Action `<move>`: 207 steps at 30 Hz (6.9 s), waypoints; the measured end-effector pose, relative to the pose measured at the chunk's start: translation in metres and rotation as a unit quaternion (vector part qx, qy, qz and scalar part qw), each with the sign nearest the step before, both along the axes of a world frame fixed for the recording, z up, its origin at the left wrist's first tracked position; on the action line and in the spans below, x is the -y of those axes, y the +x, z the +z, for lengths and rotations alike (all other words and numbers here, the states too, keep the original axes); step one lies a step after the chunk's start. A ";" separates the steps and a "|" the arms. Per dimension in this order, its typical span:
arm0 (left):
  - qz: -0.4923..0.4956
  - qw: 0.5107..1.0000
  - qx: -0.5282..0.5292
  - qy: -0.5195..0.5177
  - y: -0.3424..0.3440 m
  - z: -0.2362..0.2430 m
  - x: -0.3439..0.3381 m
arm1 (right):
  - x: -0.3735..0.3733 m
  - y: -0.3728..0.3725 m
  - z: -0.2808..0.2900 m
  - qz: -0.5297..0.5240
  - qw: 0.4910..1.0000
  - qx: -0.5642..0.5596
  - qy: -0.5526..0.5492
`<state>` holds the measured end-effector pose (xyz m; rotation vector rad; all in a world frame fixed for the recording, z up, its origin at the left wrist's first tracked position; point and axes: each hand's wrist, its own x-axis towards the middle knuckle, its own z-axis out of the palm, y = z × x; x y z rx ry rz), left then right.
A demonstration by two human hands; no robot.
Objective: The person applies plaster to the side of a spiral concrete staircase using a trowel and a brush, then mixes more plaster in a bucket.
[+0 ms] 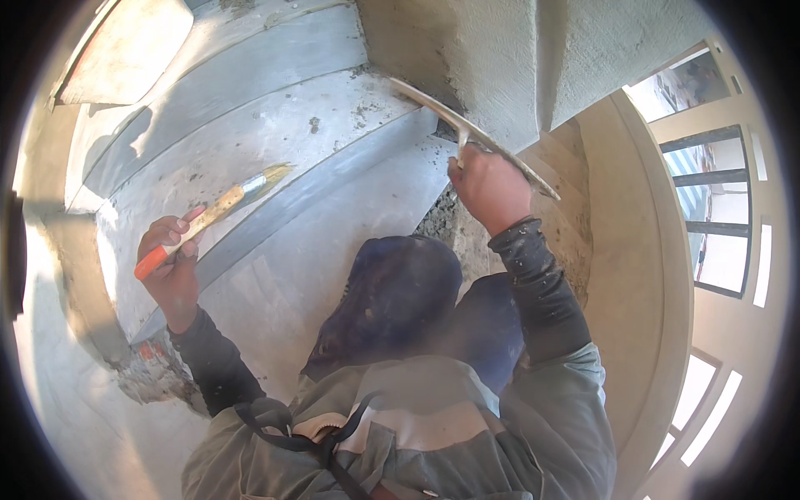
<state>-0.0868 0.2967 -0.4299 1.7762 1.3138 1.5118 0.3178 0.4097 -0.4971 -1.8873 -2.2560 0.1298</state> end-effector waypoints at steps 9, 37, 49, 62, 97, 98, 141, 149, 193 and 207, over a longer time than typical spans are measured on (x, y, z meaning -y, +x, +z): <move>-0.011 1.000 -0.005 0.023 0.013 0.005 -0.007 | 0.011 0.007 0.005 0.003 1.000 -0.007 0.000; -0.045 0.999 0.010 0.022 0.026 0.017 -0.004 | -0.044 -0.039 0.054 -0.005 0.990 -0.126 0.069; -0.083 0.993 0.050 0.062 0.032 0.003 -0.027 | -0.052 -0.055 0.000 0.020 0.999 -0.023 -0.012; -0.053 0.995 0.073 0.048 0.017 -0.001 0.000 | -0.050 -0.069 0.064 0.014 0.991 -0.107 0.077; -0.041 0.998 0.033 0.026 0.019 0.001 -0.009 | -0.033 -0.080 -0.006 -0.041 0.989 -0.143 -0.013; -0.043 0.998 0.035 0.025 0.022 0.002 -0.010 | -0.033 -0.083 -0.001 -0.045 0.987 -0.155 0.001; -0.067 0.997 0.014 0.041 0.032 0.001 -0.008 | 0.001 -0.090 0.018 0.052 0.987 -0.140 -0.051; -0.077 0.996 0.026 0.030 0.043 -0.003 -0.014 | -0.037 -0.070 -0.005 -0.045 0.990 -0.124 -0.042; -0.086 0.995 0.005 0.055 0.050 0.005 -0.028 | -0.049 -0.065 0.000 0.007 0.998 -0.063 -0.002; -0.018 0.999 -0.029 0.010 0.009 0.021 0.020 | 0.057 0.061 0.030 -0.046 0.997 -0.059 -0.017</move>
